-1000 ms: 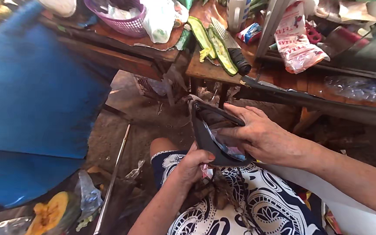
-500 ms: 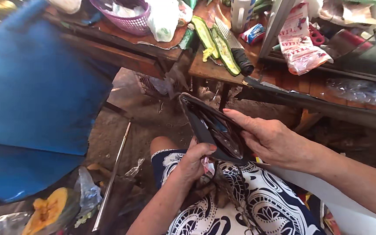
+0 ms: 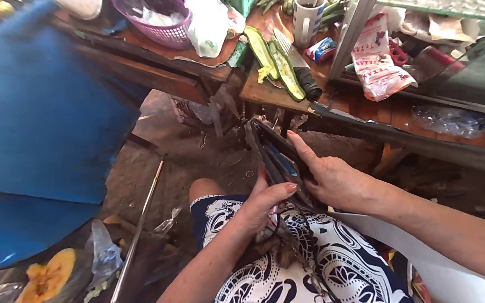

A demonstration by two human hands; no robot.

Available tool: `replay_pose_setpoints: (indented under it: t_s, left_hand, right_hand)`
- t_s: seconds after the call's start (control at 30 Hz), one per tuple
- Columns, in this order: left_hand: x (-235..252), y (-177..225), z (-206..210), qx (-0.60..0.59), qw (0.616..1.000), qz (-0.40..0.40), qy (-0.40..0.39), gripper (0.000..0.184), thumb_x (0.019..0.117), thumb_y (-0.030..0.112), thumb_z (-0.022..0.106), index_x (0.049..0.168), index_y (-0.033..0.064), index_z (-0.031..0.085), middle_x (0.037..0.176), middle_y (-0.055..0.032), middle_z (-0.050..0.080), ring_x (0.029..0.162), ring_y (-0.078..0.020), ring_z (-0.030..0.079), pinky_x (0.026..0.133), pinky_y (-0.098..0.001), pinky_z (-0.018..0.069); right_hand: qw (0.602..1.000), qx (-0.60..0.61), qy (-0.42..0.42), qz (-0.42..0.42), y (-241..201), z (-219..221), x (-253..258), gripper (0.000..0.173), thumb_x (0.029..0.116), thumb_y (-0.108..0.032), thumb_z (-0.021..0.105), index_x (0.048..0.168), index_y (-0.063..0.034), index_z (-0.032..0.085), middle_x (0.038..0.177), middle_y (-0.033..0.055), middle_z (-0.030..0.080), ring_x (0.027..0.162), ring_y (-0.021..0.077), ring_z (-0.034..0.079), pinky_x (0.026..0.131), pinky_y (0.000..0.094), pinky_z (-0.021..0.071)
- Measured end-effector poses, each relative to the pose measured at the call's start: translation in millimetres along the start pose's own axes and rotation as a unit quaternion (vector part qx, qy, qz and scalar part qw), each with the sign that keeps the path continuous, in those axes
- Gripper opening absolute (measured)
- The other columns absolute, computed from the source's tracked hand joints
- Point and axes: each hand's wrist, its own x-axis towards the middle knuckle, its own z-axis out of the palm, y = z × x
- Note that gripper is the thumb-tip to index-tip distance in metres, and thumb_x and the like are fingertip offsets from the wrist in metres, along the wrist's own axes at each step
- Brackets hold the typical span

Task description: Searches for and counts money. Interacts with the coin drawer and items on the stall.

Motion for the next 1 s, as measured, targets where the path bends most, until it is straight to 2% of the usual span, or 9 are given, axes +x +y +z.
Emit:
replay_pose_setpoints:
  t_s: [0.07, 0.13, 0.3, 0.37, 0.53, 0.67, 0.8, 0.93, 1.0]
  left_hand:
    - [1.4, -0.9, 7.3, 0.074, 0.997, -0.025, 0.011, 0.116, 0.0679, 0.051, 0.091, 0.148, 0.0105, 0.018, 0.104, 0.0011, 0.066, 0.071, -0.0019, 0.063, 0.058, -0.0179, 0.0526]
    - [4.0, -3.1, 10.6, 0.093, 0.995, -0.042, -0.008, 0.128, 0.0674, 0.048, 0.092, 0.155, 0.0090, 0.008, 0.119, -0.0040, 0.066, 0.095, -0.0097, 0.071, 0.079, -0.0269, 0.0616]
    - [6.1, -4.2, 14.3, 0.065, 0.997, -0.018, 0.025, 0.060, 0.0798, 0.008, 0.078, 0.130, 0.0037, 0.045, 0.100, -0.0068, 0.072, 0.086, -0.0130, 0.072, 0.073, -0.0283, 0.0610]
    - [3.6, 0.0, 16.8, 0.078, 0.995, -0.020, 0.065, 0.047, 0.0811, -0.001, 0.070, 0.124, 0.0034, 0.050, 0.099, -0.0054, 0.071, 0.087, -0.0119, 0.071, 0.077, -0.0285, 0.0614]
    - [-0.5, 1.5, 15.1, 0.130, 0.981, 0.001, 0.142, 0.043, 0.0785, -0.007, 0.061, 0.119, 0.0046, 0.052, 0.095, -0.0011, 0.070, 0.084, -0.0067, 0.070, 0.074, -0.0240, 0.0602]
    - [-6.1, 1.6, 11.7, 0.196, 0.967, 0.033, 0.160, 0.071, 0.0775, -0.001, 0.062, 0.144, 0.0030, 0.039, 0.106, -0.0003, 0.067, 0.088, -0.0019, 0.068, 0.077, -0.0187, 0.0575]
    - [-8.0, 1.4, 12.1, 0.207, 0.962, 0.062, 0.167, 0.083, 0.0776, -0.001, 0.062, 0.154, 0.0035, 0.030, 0.114, -0.0008, 0.065, 0.091, -0.0005, 0.067, 0.078, -0.0169, 0.0563]
    - [-3.1, -2.4, 13.8, 0.128, 0.974, 0.071, 0.174, 0.069, 0.0753, 0.000, 0.065, 0.140, 0.0039, 0.042, 0.103, -0.0031, 0.069, 0.087, -0.0072, 0.071, 0.075, -0.0237, 0.0606]
    - [-0.4, -0.9, 16.2, 0.098, 0.977, 0.060, 0.177, 0.052, 0.0772, 0.000, 0.066, 0.125, 0.0046, 0.047, 0.095, -0.0039, 0.070, 0.080, -0.0094, 0.071, 0.069, -0.0254, 0.0607]
  right_hand:
    - [1.000, 0.015, -0.015, -0.005, -3.6, 0.8, -1.1, 0.088, 0.1022, -0.022, 0.059, 0.166, -0.0224, 0.000, 0.090, 0.0149, 0.069, 0.082, 0.0293, 0.069, 0.078, 0.0491, 0.0568]
    - [0.999, 0.009, -0.031, -0.014, -5.3, 1.1, -1.4, 0.088, 0.1022, -0.021, 0.060, 0.166, -0.0235, 0.000, 0.092, 0.0145, 0.069, 0.084, 0.0288, 0.069, 0.079, 0.0482, 0.0571]
    - [0.999, 0.022, -0.014, -0.038, 0.2, 1.3, -3.9, 0.088, 0.1007, -0.016, 0.062, 0.166, -0.0241, 0.004, 0.090, 0.0136, 0.069, 0.082, 0.0257, 0.069, 0.077, 0.0444, 0.0573]
    - [0.998, 0.040, -0.001, -0.048, 2.0, -0.4, -6.7, 0.086, 0.1013, -0.017, 0.061, 0.166, -0.0251, 0.006, 0.089, 0.0126, 0.069, 0.079, 0.0236, 0.068, 0.075, 0.0431, 0.0577]
    - [0.993, -0.023, 0.091, -0.067, 10.9, 2.6, -7.9, 0.082, 0.0982, -0.012, 0.059, 0.166, -0.0195, 0.013, 0.084, 0.0116, 0.070, 0.070, 0.0264, 0.068, 0.067, 0.0468, 0.0581]
    - [0.992, -0.047, 0.110, -0.040, 14.9, -2.4, -6.4, 0.086, 0.0971, -0.012, 0.061, 0.166, -0.0197, 0.010, 0.083, 0.0116, 0.068, 0.070, 0.0280, 0.068, 0.066, 0.0483, 0.0575]
    - [0.987, -0.064, 0.137, -0.056, 17.6, -2.0, -5.6, 0.084, 0.0970, -0.012, 0.061, 0.166, -0.0165, 0.012, 0.082, 0.0110, 0.068, 0.068, 0.0264, 0.067, 0.064, 0.0461, 0.0572]
    - [0.976, -0.071, 0.180, -0.098, 18.6, 2.2, -4.7, 0.077, 0.0974, -0.017, 0.061, 0.164, -0.0111, 0.022, 0.082, 0.0091, 0.068, 0.067, 0.0234, 0.066, 0.062, 0.0430, 0.0570]
    - [0.958, -0.080, 0.227, -0.154, 15.3, 2.4, -7.6, 0.072, 0.0970, -0.023, 0.065, 0.159, -0.0052, 0.033, 0.103, 0.0100, 0.071, 0.086, 0.0206, 0.070, 0.076, 0.0393, 0.0596]
